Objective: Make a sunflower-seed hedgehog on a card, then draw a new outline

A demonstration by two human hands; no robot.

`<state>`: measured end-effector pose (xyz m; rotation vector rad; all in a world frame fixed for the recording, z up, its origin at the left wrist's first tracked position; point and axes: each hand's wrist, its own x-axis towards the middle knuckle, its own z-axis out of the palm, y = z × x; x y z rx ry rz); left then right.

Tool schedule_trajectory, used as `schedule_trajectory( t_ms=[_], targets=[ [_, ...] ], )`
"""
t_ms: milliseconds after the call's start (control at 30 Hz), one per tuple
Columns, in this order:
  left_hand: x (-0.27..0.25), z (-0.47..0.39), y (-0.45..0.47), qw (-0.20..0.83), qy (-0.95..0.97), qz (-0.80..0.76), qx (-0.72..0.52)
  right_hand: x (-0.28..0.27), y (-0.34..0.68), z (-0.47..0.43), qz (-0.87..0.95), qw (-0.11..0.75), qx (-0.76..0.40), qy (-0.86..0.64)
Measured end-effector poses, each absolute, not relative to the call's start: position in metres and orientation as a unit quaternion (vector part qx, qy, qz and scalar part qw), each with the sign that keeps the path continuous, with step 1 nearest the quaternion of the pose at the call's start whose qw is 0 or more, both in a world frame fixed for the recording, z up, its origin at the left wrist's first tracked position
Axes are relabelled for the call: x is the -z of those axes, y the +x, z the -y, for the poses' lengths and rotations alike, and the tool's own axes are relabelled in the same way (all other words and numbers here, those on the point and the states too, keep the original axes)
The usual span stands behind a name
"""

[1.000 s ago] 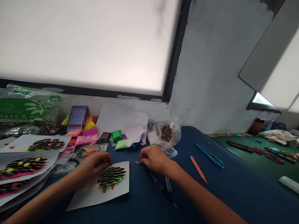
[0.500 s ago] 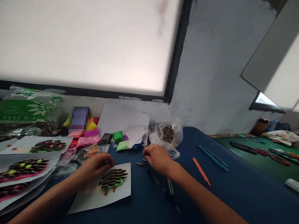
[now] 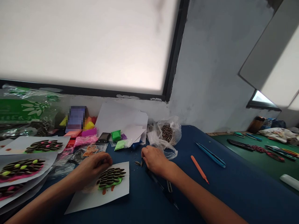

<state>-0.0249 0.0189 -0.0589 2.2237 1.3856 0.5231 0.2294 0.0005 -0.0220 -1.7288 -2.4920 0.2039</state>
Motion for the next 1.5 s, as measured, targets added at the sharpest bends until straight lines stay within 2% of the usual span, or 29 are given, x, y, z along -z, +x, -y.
schedule_trajectory(
  t_ms=[233, 500, 900, 1000, 1133, 1233, 1500],
  targets=[
    [0.057, -0.018, -0.024, 0.232, 0.808, -0.507, -0.191, 0.01, 0.226, 0.006, 0.805, 0.059, -0.06, -0.587],
    [0.056, -0.017, -0.024, 0.237, 0.806, -0.508, -0.192, 0.005, 0.223, 0.011, 0.82, 0.039, -0.127, -0.557],
    [0.056, -0.018, -0.023, 0.228, 0.807, -0.512, -0.185, 0.012, 0.223, 0.011, 0.82, 0.033, -0.098, -0.562],
    [0.055, -0.017, -0.023, 0.238, 0.802, -0.516, -0.182, 0.008, 0.222, 0.011, 0.822, 0.069, -0.098, -0.556],
    [0.054, -0.017, -0.022, 0.236, 0.803, -0.514, -0.188, 0.0, 0.212, 0.021, 0.828, 0.152, -0.16, -0.515],
    [0.055, -0.018, -0.022, 0.238, 0.803, -0.512, -0.191, -0.001, 0.204, 0.031, 0.831, 0.18, -0.183, -0.494],
    [0.057, -0.018, -0.023, 0.241, 0.803, -0.507, -0.203, 0.0, 0.197, 0.041, 0.836, 0.153, -0.179, -0.497]
  ],
)
